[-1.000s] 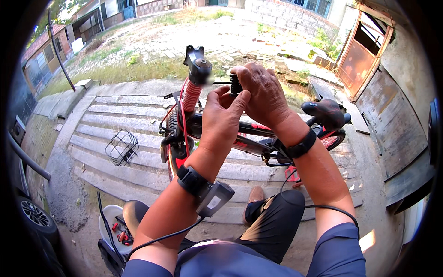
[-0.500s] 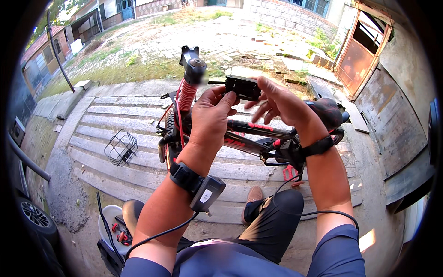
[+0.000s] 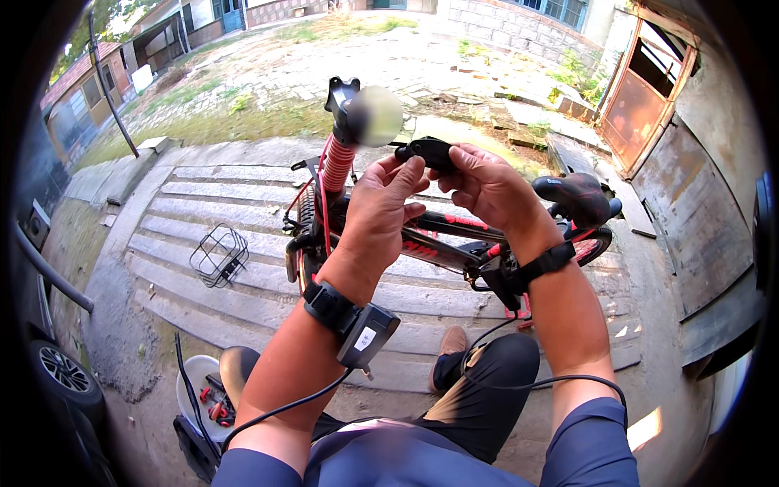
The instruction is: The person is repairing a bicycle by attaching a black plastic component to the handlebar stem. They use a screwdriver to tighten a screw, then inspect the attached part and the handlebar area.
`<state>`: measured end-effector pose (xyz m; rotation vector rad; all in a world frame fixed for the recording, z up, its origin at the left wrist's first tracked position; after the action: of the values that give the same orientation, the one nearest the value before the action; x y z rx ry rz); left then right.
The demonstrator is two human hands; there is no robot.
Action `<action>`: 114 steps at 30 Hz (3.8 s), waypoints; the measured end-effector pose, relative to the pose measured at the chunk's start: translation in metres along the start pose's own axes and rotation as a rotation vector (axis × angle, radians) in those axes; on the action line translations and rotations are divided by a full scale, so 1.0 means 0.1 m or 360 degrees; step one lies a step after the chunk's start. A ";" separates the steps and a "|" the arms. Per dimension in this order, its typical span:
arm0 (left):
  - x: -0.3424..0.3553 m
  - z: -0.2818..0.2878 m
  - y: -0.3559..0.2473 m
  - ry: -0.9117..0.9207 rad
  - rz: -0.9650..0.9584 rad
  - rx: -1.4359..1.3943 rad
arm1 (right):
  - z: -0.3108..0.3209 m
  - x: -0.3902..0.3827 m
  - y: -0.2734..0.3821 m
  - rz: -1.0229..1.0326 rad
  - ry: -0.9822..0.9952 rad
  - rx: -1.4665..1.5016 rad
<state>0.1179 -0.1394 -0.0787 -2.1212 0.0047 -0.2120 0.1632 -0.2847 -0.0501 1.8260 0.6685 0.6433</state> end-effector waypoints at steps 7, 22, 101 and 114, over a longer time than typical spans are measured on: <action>0.00 -0.04 -0.05 0.0119 0.0063 -0.0153 | 0.02 0.06 -0.04 0.0164 0.0210 0.0090; 0.10 0.04 -0.26 -0.0091 -0.0114 0.0178 | 0.07 0.19 -0.09 -0.0215 -0.0086 0.0002; -2.76 2.14 0.67 -0.0194 0.0670 0.0227 | -0.75 0.50 -0.04 0.0066 -0.0388 -0.0173; -2.76 2.11 0.66 -0.0202 0.0707 0.0251 | -0.79 0.48 -0.01 0.0016 -0.0307 -0.0283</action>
<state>-0.1167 0.0273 -0.2847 -1.9176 0.3690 0.1804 0.1415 -0.1995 -0.0207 1.7004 0.4593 0.5085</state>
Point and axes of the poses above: each hand's wrist, its own x-axis towards the middle knuckle, its own z-axis out of the back of the hand, y = z × x, the point moved 7 cm from there along x, towards the middle knuckle, and after that the axes turned 8 degrees about y, right-handed, at the moved point
